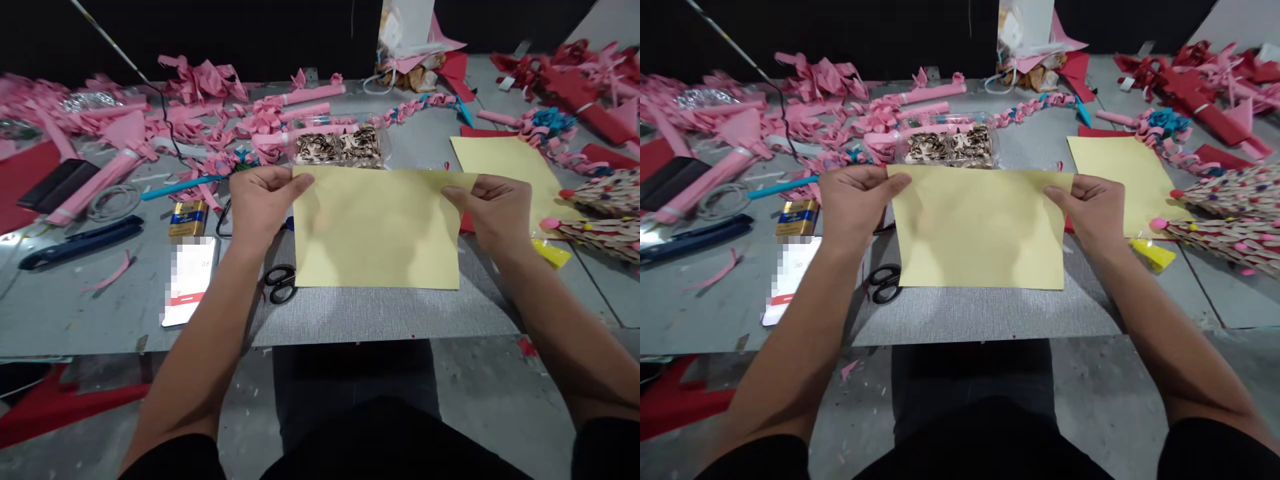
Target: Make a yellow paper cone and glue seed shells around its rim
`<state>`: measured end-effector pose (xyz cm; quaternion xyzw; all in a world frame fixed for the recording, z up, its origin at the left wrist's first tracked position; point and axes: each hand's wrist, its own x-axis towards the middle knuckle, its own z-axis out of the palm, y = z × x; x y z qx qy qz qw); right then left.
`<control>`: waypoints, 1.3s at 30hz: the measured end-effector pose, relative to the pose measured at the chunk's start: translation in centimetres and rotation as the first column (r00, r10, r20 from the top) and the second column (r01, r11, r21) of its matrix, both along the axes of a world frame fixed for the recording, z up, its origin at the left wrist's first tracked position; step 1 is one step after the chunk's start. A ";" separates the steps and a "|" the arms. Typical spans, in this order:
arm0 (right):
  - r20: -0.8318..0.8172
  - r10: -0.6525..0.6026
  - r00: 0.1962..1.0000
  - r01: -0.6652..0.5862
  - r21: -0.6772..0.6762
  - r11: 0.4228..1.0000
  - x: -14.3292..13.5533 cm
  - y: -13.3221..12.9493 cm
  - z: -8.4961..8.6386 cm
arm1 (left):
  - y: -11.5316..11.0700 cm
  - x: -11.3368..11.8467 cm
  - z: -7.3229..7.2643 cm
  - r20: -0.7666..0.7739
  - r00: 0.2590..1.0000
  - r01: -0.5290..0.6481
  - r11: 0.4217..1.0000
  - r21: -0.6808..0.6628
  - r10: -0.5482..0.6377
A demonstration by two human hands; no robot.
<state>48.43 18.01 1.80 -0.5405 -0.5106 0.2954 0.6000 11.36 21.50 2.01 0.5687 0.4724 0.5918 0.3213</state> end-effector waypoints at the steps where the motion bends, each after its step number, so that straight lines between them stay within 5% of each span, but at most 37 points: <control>1: 0.059 -0.041 0.997 0.039 0.039 0.998 -0.3 -0.1 -0.4 | -0.3 0.3 -0.1 -0.058 0.998 0.020 0.999 0.048 -0.017; 4: 0.255 -0.056 0.965 0.002 0.208 0.978 -0.8 -0.7 -1.2 | -1.4 1.4 0.1 -0.194 0.974 0.143 0.981 0.133 -0.116; 8: 0.514 0.140 0.846 -0.344 0.327 0.880 -0.6 -1.6 -1.1 | -2.6 2.6 0.0 -0.433 0.869 0.383 0.880 0.280 -0.241; 15: 0.838 0.198 0.508 -0.635 0.210 0.743 -1.2 -2.7 -1.1 | -3.7 4.0 -1.5 -0.691 0.722 0.421 0.812 0.404 -0.030; 23: 0.972 0.013 0.234 -0.731 0.166 0.662 -3.1 -5.4 1.1 | -6.4 5.1 0.4 -0.777 0.626 0.498 0.736 0.459 0.061; 29: 0.975 -0.137 0.174 -0.768 0.221 0.600 -3.7 -6.8 2.3 | -8.2 5.8 1.1 -0.769 0.634 0.471 0.751 0.462 0.075; 39: 0.924 -0.259 0.280 -0.766 0.378 0.521 -5.9 -7.7 2.9 | -9.6 6.2 2.1 -0.659 0.745 0.306 0.823 0.479 0.106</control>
